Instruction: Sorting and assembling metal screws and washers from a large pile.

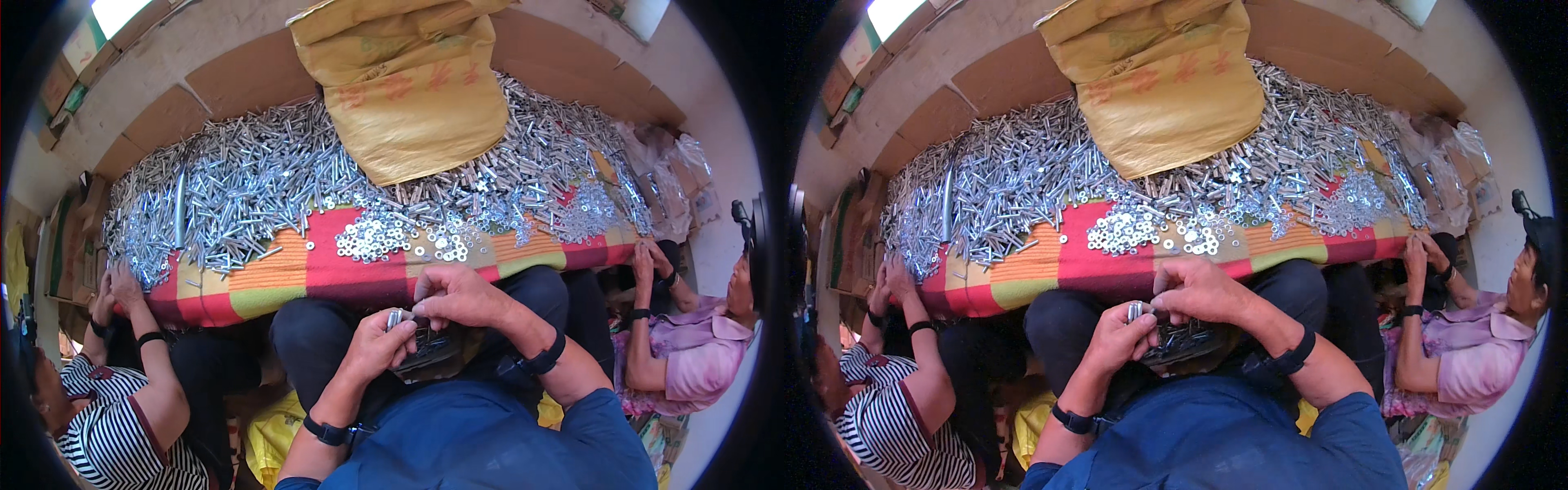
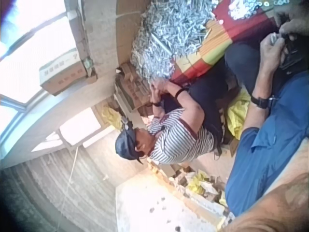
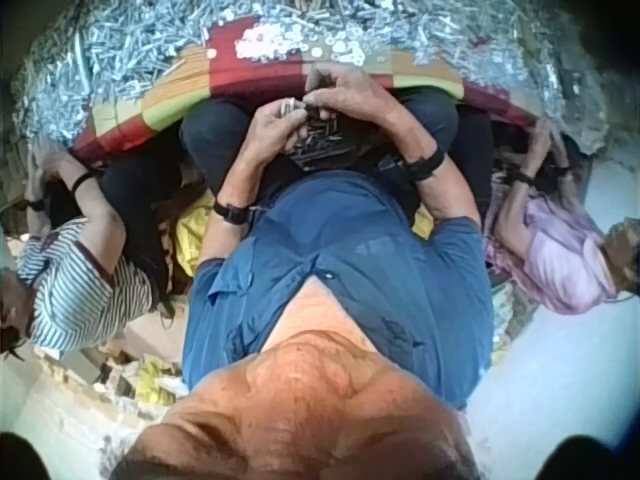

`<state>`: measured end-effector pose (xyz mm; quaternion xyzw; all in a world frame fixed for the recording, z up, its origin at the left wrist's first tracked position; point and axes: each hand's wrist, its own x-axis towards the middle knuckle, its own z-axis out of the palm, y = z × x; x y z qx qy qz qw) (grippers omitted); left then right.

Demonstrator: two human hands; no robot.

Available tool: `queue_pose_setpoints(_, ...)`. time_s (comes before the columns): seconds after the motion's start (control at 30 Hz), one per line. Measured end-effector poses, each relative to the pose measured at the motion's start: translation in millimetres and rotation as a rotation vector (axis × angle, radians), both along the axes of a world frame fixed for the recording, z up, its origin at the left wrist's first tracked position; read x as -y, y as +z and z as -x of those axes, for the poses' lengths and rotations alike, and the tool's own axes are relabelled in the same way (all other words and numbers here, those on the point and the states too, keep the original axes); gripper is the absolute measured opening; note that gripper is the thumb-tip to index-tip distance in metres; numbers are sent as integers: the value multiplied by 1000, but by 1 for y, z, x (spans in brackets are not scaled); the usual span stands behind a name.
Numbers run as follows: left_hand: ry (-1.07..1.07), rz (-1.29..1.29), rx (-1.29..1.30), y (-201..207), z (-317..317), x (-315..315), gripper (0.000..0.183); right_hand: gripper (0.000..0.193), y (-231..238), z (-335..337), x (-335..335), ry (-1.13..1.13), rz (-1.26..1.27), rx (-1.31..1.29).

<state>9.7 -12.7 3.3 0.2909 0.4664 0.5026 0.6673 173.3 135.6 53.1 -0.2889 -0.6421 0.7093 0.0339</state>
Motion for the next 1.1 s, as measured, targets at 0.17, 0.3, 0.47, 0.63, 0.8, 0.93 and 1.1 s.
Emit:
queue_pose_setpoints(0.17,37,5,60,0,-1,0,24,13,-7,-6,5,10,112,28)
queue_pose_setpoints(0.3,142,-15,222,-5,4,0,33,12,-24,-15,7,-221,401,-172)
queue_pose_setpoints(0.47,69,0,147,-11,4,-1,37,12,-18,-13,15,-214,340,-197)
queue_pose_setpoints(0.63,70,-27,140,-7,3,-2,38,12,-7,-10,16,-102,177,-126)
queue_pose_setpoints(0.8,54,7,176,-4,3,2,45,12,-15,-12,15,-149,270,-157)
queue_pose_setpoints(0.93,62,-58,335,3,6,7,44,11,-19,-14,17,-261,489,-270)
queue_pose_setpoints(1.1,50,-5,270,-4,5,5,38,12,-7,-9,26,-128,226,-184)
